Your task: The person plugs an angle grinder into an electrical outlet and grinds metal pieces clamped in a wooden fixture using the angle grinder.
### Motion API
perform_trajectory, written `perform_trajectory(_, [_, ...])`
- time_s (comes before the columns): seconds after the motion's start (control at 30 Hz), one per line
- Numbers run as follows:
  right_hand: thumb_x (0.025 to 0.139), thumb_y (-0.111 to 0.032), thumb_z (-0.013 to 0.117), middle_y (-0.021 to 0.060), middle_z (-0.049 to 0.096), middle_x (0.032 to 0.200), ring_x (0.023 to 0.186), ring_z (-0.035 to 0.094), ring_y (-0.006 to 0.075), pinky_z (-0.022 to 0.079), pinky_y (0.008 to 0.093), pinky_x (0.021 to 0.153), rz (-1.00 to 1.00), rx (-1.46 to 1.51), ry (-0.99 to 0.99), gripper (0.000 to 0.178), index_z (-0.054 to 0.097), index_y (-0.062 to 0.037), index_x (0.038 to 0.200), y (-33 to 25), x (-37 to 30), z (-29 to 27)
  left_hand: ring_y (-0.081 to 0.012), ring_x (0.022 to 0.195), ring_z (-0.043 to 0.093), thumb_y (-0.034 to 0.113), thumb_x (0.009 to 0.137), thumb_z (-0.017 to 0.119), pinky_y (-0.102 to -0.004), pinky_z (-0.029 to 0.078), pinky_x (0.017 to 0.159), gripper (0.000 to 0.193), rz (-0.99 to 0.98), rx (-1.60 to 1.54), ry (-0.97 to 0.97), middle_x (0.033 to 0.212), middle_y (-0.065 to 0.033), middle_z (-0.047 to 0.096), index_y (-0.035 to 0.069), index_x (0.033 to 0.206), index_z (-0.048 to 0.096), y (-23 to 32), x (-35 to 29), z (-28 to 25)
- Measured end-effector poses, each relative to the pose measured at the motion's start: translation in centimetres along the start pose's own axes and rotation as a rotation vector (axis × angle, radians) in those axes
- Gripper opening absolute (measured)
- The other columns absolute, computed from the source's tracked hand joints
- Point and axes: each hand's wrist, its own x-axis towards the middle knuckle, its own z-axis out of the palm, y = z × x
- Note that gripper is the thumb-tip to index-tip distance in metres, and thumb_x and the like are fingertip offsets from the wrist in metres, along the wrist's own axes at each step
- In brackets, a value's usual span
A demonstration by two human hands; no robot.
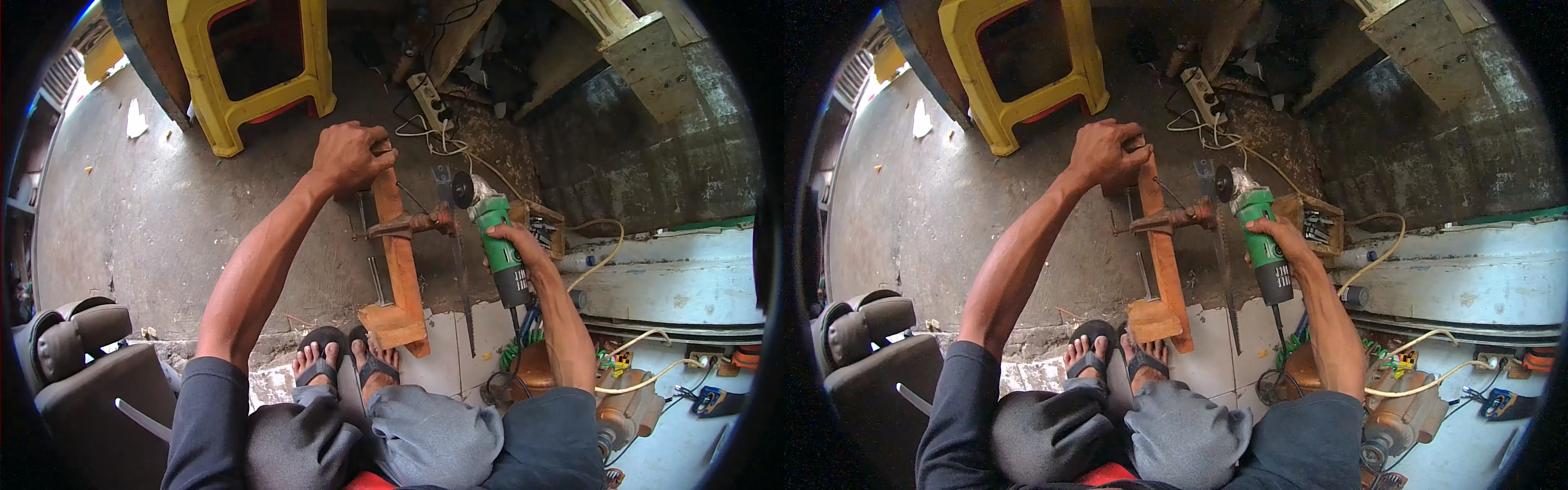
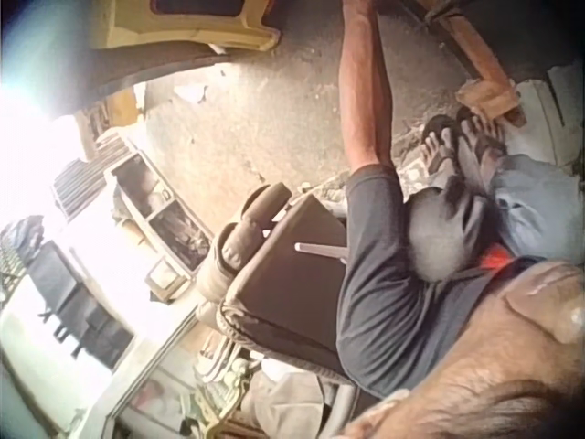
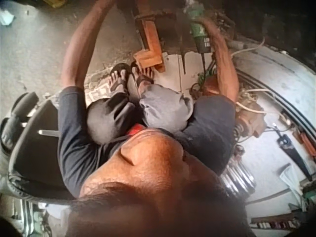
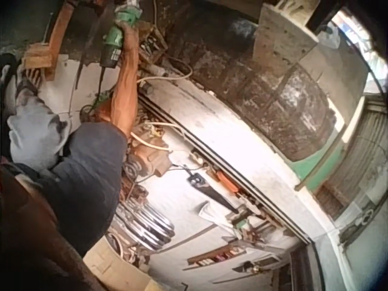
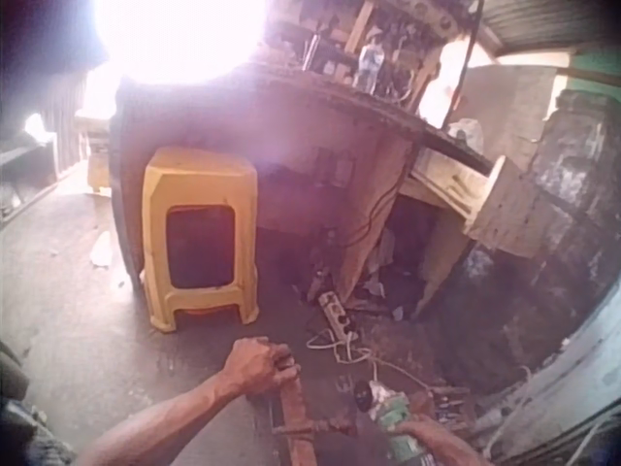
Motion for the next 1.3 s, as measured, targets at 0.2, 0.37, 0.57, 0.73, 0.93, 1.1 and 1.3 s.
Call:
perform_trajectory(0.2, [0.082,-0.036,0.075,0.0131,0.067,0.08,0.063,0.073,0.0249,0.059,0.0336,0.052,0.014,-0.067,0.028,0.048,0.059,0.0026,0.107,-0.1,0.0,-0.2,-0.0376,0.082,0.07,0.04,0.084,0.067,-0.0487,0.054,0.075,0.034,-0.003,-0.044,0.06,0.081,-0.0186,0.071,0.008,0.088,0.075,0.5,-0.3,-0.1])
perform_trajectory(0.37, [0.082,-0.035,0.075,0.0128,0.067,0.08,0.063,0.073,0.0251,0.06,0.0343,0.053,-0.025,-0.029,-0.001,0.05,0.058,0.0031,0.109,-0.2,-0.2,0.0,-0.0335,0.084,0.071,0.045,0.083,0.07,-0.0454,0.056,0.074,0.04,-0.012,0.001,-0.017,0.087,-0.017,0.073,0.009,0.098,0.077,0.0,-0.1,0.0])
perform_trajectory(0.57, [0.083,-0.036,0.075,0.0113,0.066,0.079,0.064,0.073,0.0254,0.061,0.0358,0.054,-0.012,-0.025,0.016,0.05,0.058,0.0014,0.111,0.0,-0.1,0.0,-0.0333,0.082,0.071,0.045,0.084,0.07,-0.0453,0.056,0.074,0.04,-0.021,-0.006,0.003,0.086,-0.0158,0.073,0.009,0.099,0.077,0.1,-0.3,0.0])
perform_trajectory(0.73, [0.083,-0.036,0.075,0.0085,0.066,0.077,0.062,0.071,0.0218,0.058,0.0325,0.053,0.022,0.013,-0.01,0.046,0.062,-0.0006,0.109,0.2,0.1,-0.2,-0.0344,0.082,0.071,0.044,0.083,0.07,-0.0453,0.056,0.073,0.038,-0.007,-0.02,0.005,0.086,-0.0164,0.073,0.01,0.098,0.077,0.0,-0.2,-0.3])
perform_trajectory(0.93, [0.083,-0.038,0.078,0.006,0.07,0.082,0.061,0.066,0.0151,0.053,0.0294,0.055,-0.031,-0.021,0.029,0.036,0.07,-0.0053,0.096,0.9,0.3,-0.8,-0.035,0.081,0.07,0.043,0.082,0.07,-0.0468,0.055,0.072,0.035,0.036,0.027,0.06,0.082,-0.0149,0.072,0.012,0.094,0.077,0.1,-0.2,0.3])
perform_trajectory(1.1, [0.083,-0.034,0.079,0.0075,0.072,0.086,0.068,0.069,0.0156,0.054,0.0287,0.061,-0.009,-0.01,0.057,0.044,0.07,-0.0014,0.111,0.4,0.3,-0.3,-0.0338,0.082,0.071,0.044,0.081,0.071,-0.0474,0.056,0.074,0.034,0.024,0.007,0.095,0.082,-0.0138,0.073,0.012,0.091,0.077,0.0,-0.5,0.4])
perform_trajectory(1.3, [0.089,-0.032,0.074,0.007,0.073,0.089,0.069,0.068,0.0141,0.053,0.0281,0.064,0.073,-0.144,0.111,0.036,0.072,-0.0026,0.109,1.2,2.0,-1.5,-0.033,0.083,0.071,0.045,0.081,0.071,-0.0467,0.056,0.073,0.035,0.023,-0.008,0.096,0.08,-0.0127,0.073,0.012,0.093,0.077,0.1,-0.4,0.2])
